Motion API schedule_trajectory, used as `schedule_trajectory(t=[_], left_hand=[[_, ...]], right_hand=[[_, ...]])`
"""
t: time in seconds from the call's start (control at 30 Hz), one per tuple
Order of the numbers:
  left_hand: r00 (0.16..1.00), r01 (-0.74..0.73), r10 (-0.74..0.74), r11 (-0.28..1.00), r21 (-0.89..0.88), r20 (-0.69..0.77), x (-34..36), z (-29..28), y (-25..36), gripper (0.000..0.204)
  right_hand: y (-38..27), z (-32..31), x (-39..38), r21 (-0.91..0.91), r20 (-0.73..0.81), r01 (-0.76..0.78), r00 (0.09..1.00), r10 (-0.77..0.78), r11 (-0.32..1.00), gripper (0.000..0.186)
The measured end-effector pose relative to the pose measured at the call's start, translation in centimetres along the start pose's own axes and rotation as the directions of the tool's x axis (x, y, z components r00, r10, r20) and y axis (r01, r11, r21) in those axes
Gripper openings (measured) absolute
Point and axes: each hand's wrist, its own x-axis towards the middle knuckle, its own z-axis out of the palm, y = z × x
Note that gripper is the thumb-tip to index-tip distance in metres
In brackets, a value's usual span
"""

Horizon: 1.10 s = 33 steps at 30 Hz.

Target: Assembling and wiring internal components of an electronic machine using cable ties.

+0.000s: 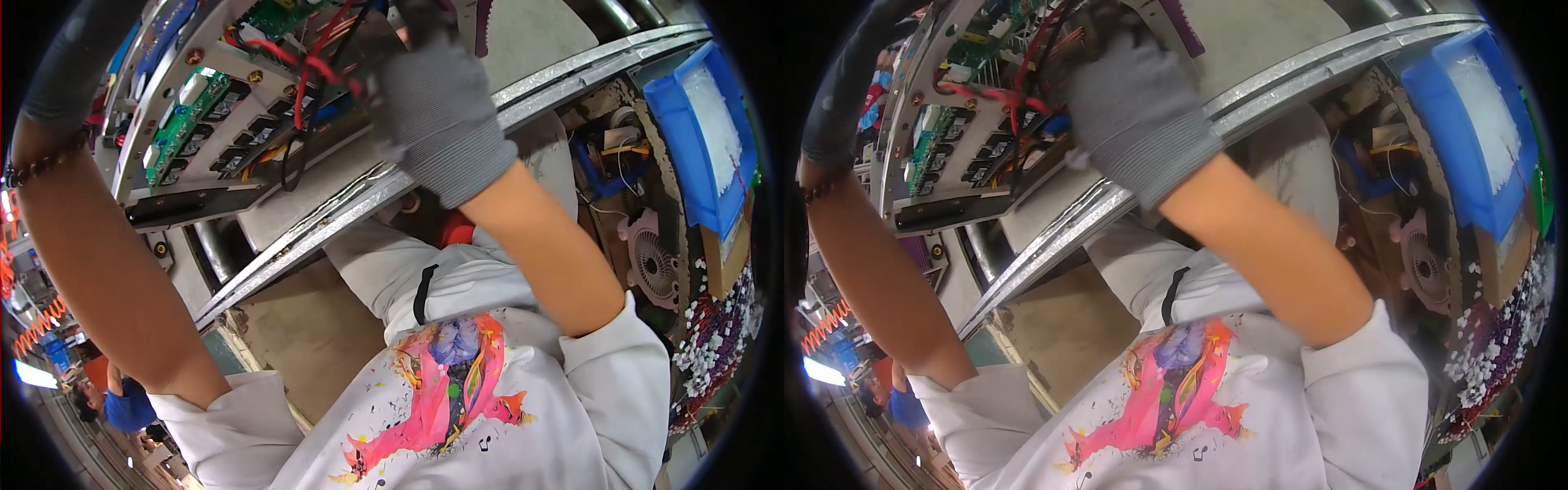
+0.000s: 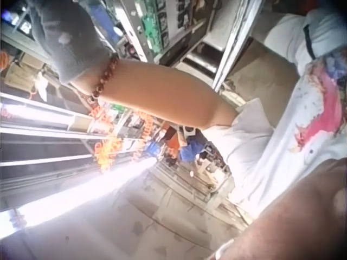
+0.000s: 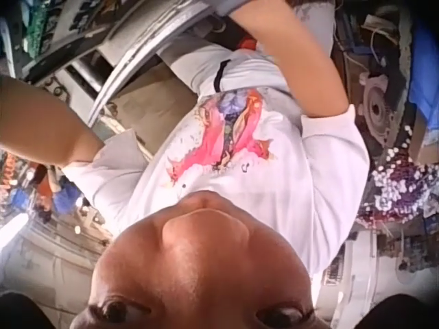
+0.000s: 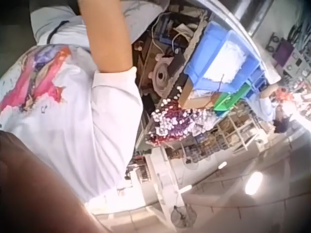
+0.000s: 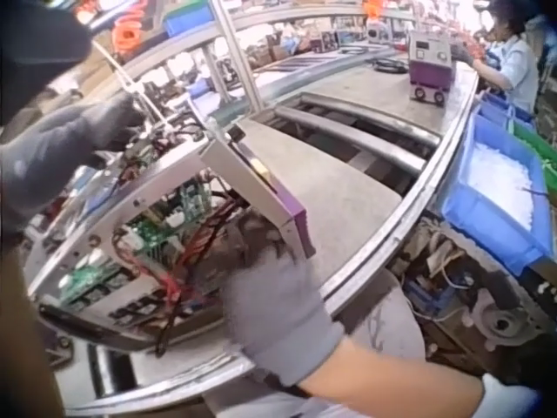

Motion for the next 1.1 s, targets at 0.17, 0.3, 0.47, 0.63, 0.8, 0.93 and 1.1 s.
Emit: schedule_trajectory(t=[0.17,0.3,0.47,0.63,0.8,0.93,1.1], left_hand=[[0.991,0.016,0.054,0.855,0.519,-0.120,0.2,1.0,0.3,0.056],[0.983,-0.048,0.163,0.669,0.742,-0.084,1.1,1.4,0.8,0.049],[0.950,0.053,0.183,0.703,0.709,-0.253,-1.0,1.2,0.1,0.048],[0.956,-0.027,0.229,0.694,0.719,-0.185,0.8,1.7,-0.5,0.051],[0.971,0.107,0.077,0.708,0.698,-0.226,0.0,0.8,0.1,0.049],[0.851,0.061,0.285,0.781,0.621,-0.442,-1.7,1.9,-0.5,0.036],[0.777,-0.268,0.595,0.606,0.749,-0.204,-6.7,6.4,0.2,0.034]], right_hand=[[-0.5,1.8,0.9,-0.207,-0.127,0.012,0.991,-0.039,0.978,0.026],[-0.3,1.0,2.8,-0.051,0.275,-0.042,0.960,0.054,0.998,0.030],[-1.3,-1.5,6.1,0.019,0.537,-0.018,0.843,0.005,1.000,0.040],[2.2,2.5,-1.7,0.085,-0.436,0.333,0.860,-0.266,0.939,0.025],[1.2,-2.5,-2.8,0.341,-0.372,0.449,0.871,-0.320,0.826,0.018],[2.5,-1.1,-2.6,0.634,-0.234,0.178,0.972,-0.033,0.753,0.011],[2.7,-1.2,-2.6,0.873,-0.188,0.075,0.963,0.191,0.481,0.020]])
